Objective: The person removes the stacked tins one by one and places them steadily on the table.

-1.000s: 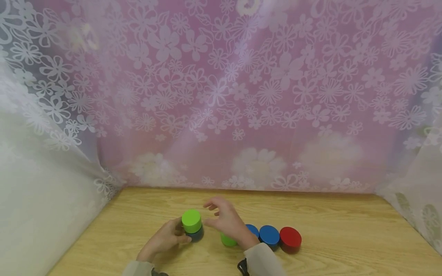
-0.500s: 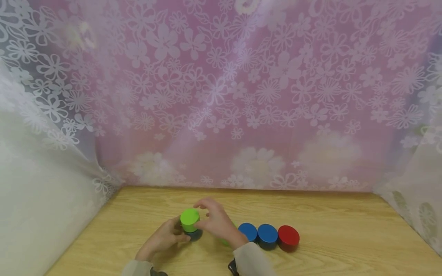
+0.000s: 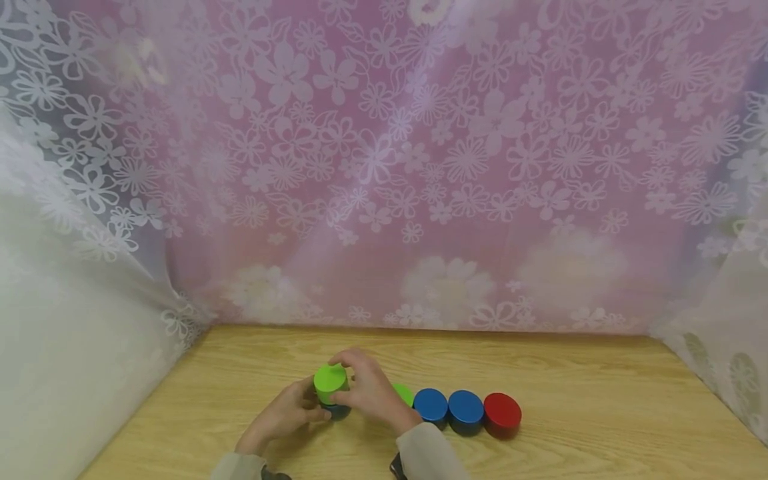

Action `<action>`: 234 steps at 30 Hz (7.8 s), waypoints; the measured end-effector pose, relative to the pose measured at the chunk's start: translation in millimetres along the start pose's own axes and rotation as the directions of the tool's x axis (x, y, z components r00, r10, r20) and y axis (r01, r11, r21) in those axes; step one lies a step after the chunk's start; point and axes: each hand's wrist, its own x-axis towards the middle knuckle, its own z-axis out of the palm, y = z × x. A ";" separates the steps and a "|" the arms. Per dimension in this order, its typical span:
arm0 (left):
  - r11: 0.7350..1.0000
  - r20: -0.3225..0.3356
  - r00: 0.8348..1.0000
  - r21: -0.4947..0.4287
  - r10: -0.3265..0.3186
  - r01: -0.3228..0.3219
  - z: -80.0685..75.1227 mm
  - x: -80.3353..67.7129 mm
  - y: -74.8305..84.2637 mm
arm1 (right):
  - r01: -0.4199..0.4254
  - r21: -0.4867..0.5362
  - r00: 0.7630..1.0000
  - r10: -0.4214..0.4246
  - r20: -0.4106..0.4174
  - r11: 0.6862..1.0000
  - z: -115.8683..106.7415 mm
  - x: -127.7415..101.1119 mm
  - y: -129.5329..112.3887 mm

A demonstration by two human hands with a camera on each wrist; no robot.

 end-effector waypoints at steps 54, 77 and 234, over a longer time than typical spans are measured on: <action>0.998 -0.011 0.998 0.019 -0.062 0.062 0.8 3.1 1.7 | 0.005 -0.113 0.998 -0.012 -0.064 0.994 -24.0 -11.8 -2.1; 0.998 -0.011 0.998 0.013 -0.061 0.062 1.7 3.1 -0.2 | 0.017 -0.185 0.994 -0.037 -0.104 0.983 -55.5 -33.9 1.1; 0.998 -0.014 0.998 0.017 -0.066 0.066 1.2 0.9 1.3 | -0.195 -0.464 0.934 0.019 -0.357 0.864 -184.4 -170.7 52.7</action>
